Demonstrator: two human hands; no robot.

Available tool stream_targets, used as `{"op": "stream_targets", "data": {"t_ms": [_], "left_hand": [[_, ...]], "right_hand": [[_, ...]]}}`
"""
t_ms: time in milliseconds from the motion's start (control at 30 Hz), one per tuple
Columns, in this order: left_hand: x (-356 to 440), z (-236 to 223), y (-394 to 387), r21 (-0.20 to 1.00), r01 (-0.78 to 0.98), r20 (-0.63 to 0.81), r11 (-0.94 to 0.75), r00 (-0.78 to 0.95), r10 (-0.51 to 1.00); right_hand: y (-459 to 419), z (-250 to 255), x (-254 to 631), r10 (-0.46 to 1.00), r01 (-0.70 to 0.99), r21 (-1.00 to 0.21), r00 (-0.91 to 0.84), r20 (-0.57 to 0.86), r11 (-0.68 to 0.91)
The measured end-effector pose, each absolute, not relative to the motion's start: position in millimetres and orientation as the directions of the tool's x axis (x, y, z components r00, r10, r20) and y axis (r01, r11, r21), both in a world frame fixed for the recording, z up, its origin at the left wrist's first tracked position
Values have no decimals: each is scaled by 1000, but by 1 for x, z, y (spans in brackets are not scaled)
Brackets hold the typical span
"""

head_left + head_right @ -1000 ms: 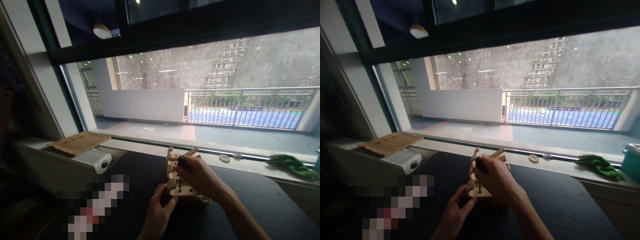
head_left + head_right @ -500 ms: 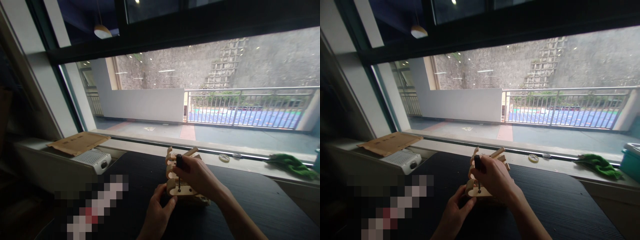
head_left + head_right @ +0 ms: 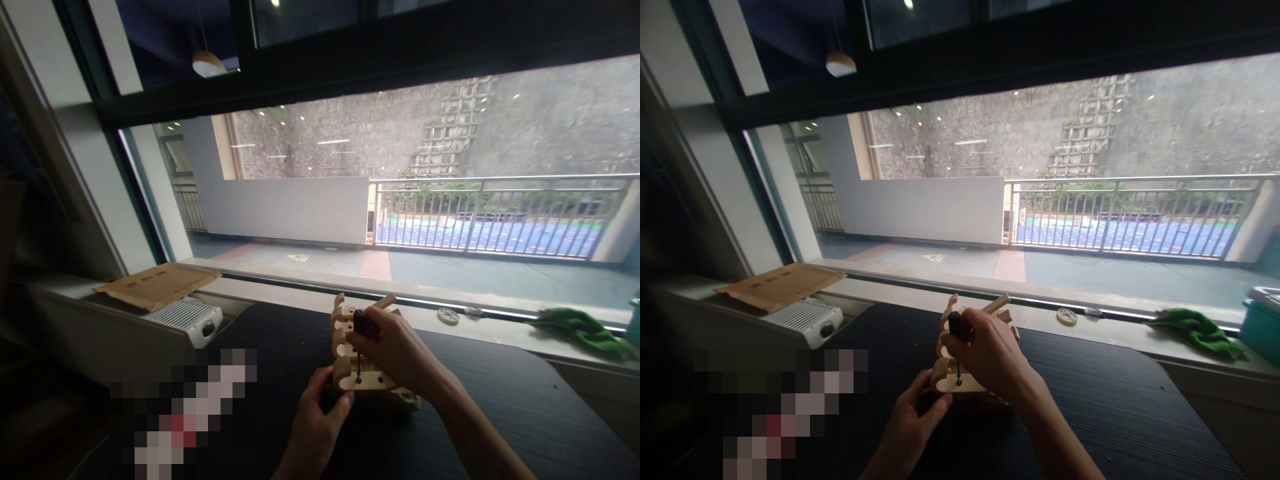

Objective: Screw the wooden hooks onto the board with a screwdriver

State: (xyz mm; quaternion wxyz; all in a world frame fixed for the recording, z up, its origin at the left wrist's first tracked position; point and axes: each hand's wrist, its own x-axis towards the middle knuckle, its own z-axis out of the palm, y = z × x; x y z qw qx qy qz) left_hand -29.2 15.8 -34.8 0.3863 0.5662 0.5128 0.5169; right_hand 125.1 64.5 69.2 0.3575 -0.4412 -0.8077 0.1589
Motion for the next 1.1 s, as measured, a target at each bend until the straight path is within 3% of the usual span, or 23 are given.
{"op": "stream_targets", "data": {"t_ms": [267,500,767,1100], "left_hand": [[-31,-38,16,965,177,202,-192,-44,978],[-29,-36,15,963,190,204,-190,-57,977],[-30,-35,15,962,193,207,-193,-56,977],[-29,-34,15,966,192,192,-176,-68,979]], "right_hand": [[65,70,128,802,490,-636,-408,437,596],[68,66,125,835,611,-581,-295,464,538],[66,73,135,803,417,-690,-388,453,591],[68,66,124,797,411,-683,-327,508,604]]}}
